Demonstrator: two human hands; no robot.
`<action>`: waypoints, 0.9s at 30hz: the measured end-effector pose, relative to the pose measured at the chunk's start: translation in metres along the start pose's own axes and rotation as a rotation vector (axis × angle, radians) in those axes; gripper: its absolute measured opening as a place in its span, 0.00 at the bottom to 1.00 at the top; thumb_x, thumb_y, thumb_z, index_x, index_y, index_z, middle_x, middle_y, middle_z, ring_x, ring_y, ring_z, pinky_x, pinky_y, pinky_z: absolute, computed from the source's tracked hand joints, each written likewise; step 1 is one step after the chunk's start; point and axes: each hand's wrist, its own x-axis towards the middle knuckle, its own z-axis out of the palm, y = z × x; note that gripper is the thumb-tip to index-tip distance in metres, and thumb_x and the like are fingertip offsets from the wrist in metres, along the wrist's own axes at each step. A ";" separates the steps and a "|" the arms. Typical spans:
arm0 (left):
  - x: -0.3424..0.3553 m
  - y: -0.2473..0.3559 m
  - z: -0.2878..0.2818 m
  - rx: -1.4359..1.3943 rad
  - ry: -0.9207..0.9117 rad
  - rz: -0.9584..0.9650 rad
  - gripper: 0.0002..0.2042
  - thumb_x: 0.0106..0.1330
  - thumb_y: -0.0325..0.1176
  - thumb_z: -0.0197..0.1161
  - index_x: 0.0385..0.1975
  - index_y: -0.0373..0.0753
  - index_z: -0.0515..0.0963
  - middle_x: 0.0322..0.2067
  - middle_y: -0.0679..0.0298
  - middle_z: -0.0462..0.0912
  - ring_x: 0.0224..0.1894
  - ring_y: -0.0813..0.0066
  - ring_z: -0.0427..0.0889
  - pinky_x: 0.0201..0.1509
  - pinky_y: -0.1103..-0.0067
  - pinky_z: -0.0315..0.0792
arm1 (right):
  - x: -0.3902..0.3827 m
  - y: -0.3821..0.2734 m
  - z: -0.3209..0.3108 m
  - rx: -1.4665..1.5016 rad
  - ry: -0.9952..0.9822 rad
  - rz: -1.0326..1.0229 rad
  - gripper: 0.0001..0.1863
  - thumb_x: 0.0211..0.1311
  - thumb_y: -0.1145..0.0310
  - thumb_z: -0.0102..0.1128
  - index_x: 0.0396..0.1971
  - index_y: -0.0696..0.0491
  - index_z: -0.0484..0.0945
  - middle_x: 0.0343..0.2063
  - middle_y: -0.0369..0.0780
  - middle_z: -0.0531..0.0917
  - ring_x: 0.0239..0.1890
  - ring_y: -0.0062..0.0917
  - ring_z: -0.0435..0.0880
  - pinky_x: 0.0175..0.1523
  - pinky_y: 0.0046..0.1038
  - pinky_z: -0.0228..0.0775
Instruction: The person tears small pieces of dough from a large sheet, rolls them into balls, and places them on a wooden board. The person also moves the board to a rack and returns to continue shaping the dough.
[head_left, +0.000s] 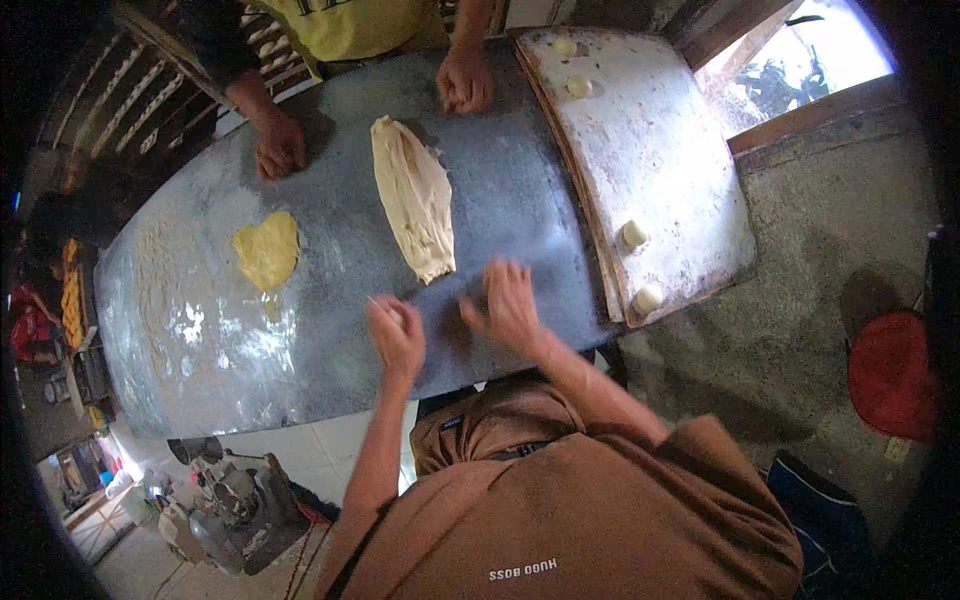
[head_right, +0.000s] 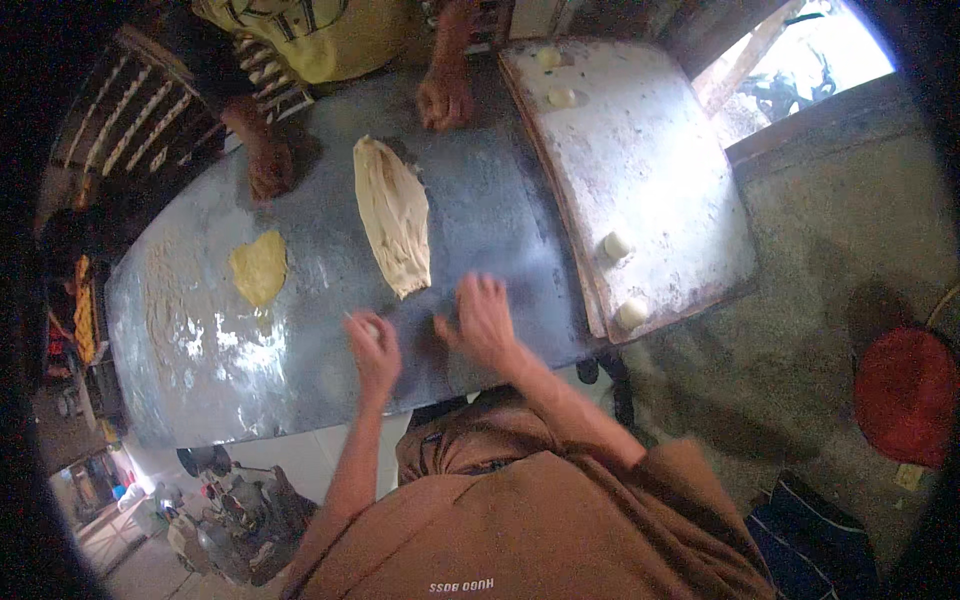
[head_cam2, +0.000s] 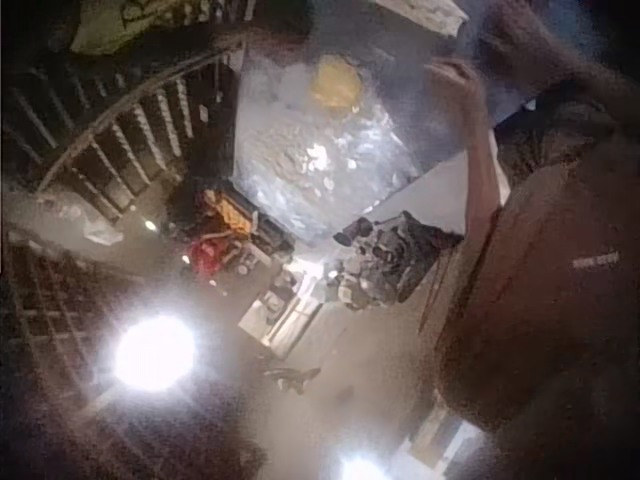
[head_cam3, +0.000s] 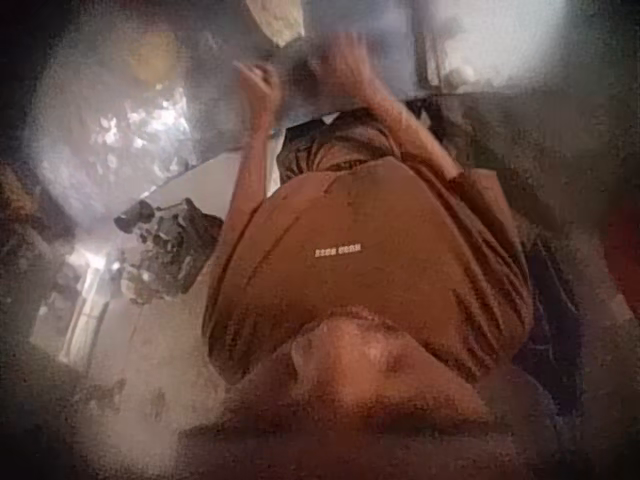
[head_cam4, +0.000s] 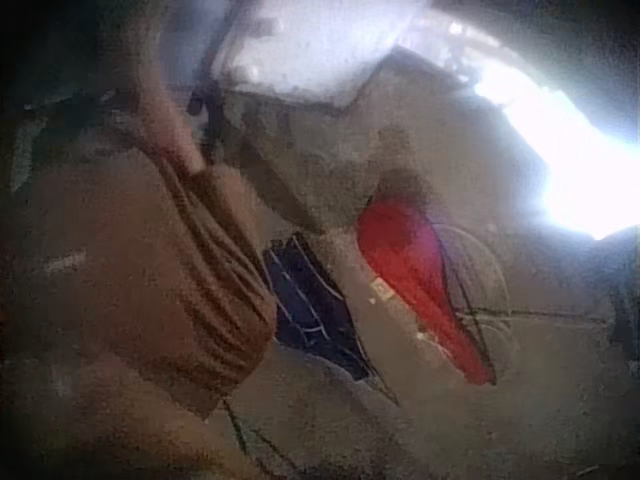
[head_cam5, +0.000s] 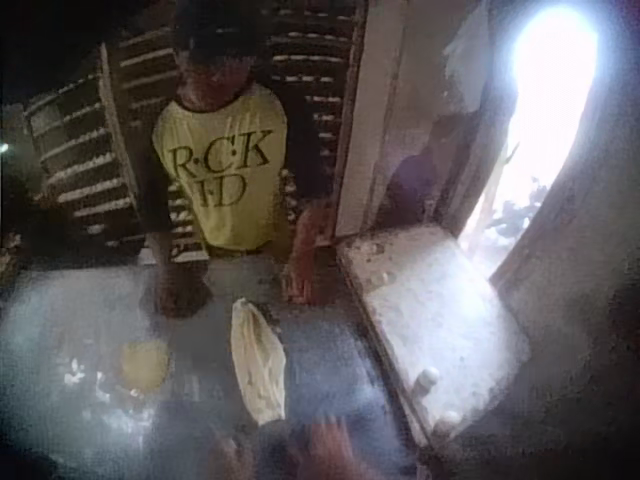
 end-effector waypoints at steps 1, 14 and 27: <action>-0.015 -0.002 -0.009 0.055 -0.068 0.120 0.12 0.65 0.31 0.65 0.36 0.34 0.68 0.35 0.52 0.72 0.40 0.51 0.73 0.44 0.60 0.67 | -0.041 0.003 0.009 0.127 -0.095 0.001 0.24 0.55 0.53 0.67 0.37 0.60 0.74 0.40 0.48 0.72 0.45 0.42 0.70 0.49 0.45 0.63; -0.013 -0.040 -0.055 0.202 -0.173 0.372 0.11 0.63 0.26 0.65 0.37 0.34 0.67 0.36 0.50 0.74 0.40 0.50 0.75 0.45 0.61 0.68 | -0.040 0.060 -0.012 0.335 -0.546 0.061 0.27 0.52 0.49 0.70 0.36 0.58 0.75 0.39 0.46 0.74 0.46 0.44 0.72 0.52 0.46 0.62; 0.046 -0.034 -0.046 0.252 0.164 -0.072 0.09 0.61 0.25 0.64 0.35 0.32 0.71 0.35 0.51 0.73 0.40 0.50 0.74 0.47 0.61 0.68 | 0.005 0.055 -0.025 -0.030 -0.066 0.008 0.23 0.58 0.55 0.66 0.36 0.62 0.72 0.36 0.48 0.74 0.42 0.44 0.74 0.53 0.45 0.66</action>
